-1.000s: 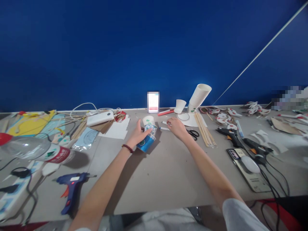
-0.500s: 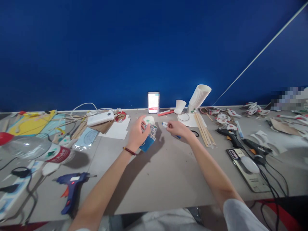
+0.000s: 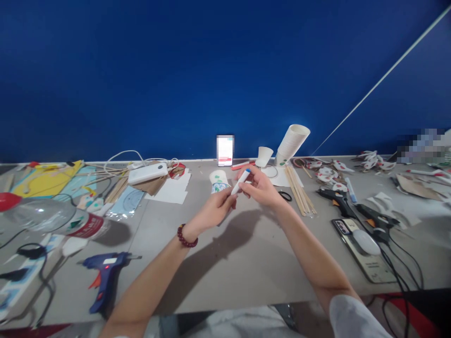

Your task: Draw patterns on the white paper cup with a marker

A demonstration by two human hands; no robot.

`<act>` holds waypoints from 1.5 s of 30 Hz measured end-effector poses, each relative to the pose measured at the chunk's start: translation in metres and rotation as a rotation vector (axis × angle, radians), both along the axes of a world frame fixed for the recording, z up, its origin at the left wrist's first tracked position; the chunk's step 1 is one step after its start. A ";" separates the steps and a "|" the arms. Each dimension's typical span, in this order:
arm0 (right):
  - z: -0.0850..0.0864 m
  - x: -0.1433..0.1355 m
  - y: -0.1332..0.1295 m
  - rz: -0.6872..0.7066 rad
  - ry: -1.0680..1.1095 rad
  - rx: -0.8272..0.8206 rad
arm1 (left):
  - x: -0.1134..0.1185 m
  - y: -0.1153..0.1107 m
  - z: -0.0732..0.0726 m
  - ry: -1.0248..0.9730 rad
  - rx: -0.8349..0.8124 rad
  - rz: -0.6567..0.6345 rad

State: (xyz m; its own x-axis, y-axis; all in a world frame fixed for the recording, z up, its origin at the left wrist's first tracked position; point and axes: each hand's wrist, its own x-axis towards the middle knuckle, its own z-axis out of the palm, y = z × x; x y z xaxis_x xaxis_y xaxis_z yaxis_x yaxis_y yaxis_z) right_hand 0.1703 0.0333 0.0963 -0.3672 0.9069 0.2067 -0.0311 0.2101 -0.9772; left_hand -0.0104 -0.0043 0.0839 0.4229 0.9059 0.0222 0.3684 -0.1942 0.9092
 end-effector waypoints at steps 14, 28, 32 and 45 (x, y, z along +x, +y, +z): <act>-0.001 -0.006 -0.002 0.112 0.113 -0.096 | 0.007 0.005 -0.019 -0.208 -0.014 0.091; 0.010 -0.013 -0.016 -0.217 0.257 0.164 | 0.006 -0.010 0.007 -0.077 0.055 0.022; 0.020 -0.011 -0.028 -0.087 0.010 0.144 | 0.016 -0.030 0.016 0.165 0.198 -0.045; 0.036 0.000 -0.048 -0.130 0.118 0.253 | 0.028 -0.047 0.045 0.125 0.308 -0.050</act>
